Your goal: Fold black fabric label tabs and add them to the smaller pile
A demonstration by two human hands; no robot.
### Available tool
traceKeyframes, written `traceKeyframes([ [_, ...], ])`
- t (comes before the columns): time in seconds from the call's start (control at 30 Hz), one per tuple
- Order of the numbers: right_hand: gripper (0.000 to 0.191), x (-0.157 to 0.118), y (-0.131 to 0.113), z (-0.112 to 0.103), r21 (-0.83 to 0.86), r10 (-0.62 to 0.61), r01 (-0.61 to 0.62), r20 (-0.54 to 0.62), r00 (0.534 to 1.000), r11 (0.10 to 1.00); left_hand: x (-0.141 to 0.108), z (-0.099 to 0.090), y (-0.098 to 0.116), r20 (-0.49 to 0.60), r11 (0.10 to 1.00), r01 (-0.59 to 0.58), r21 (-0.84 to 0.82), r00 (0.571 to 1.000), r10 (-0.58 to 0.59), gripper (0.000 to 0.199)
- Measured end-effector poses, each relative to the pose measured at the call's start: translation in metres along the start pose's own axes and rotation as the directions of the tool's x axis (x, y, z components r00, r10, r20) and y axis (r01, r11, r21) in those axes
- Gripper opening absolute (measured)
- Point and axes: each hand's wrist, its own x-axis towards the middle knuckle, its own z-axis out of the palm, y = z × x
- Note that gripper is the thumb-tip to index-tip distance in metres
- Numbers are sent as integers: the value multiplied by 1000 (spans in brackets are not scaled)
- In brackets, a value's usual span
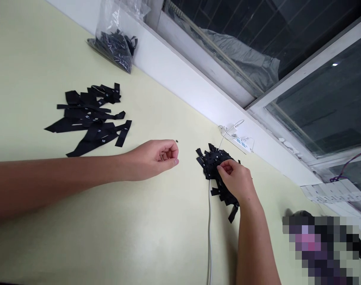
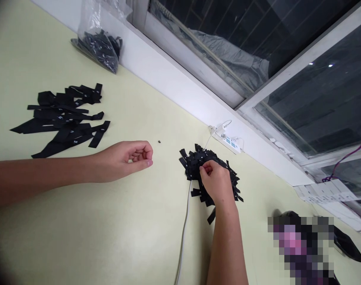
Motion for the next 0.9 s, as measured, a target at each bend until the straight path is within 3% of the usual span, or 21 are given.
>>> traceKeyframes([
  [0.9, 14, 0, -3, 2, 53, 24, -23, -15, 1000, 998, 1, -2, 0, 17, 1000, 12, 21, 1000, -13, 22],
])
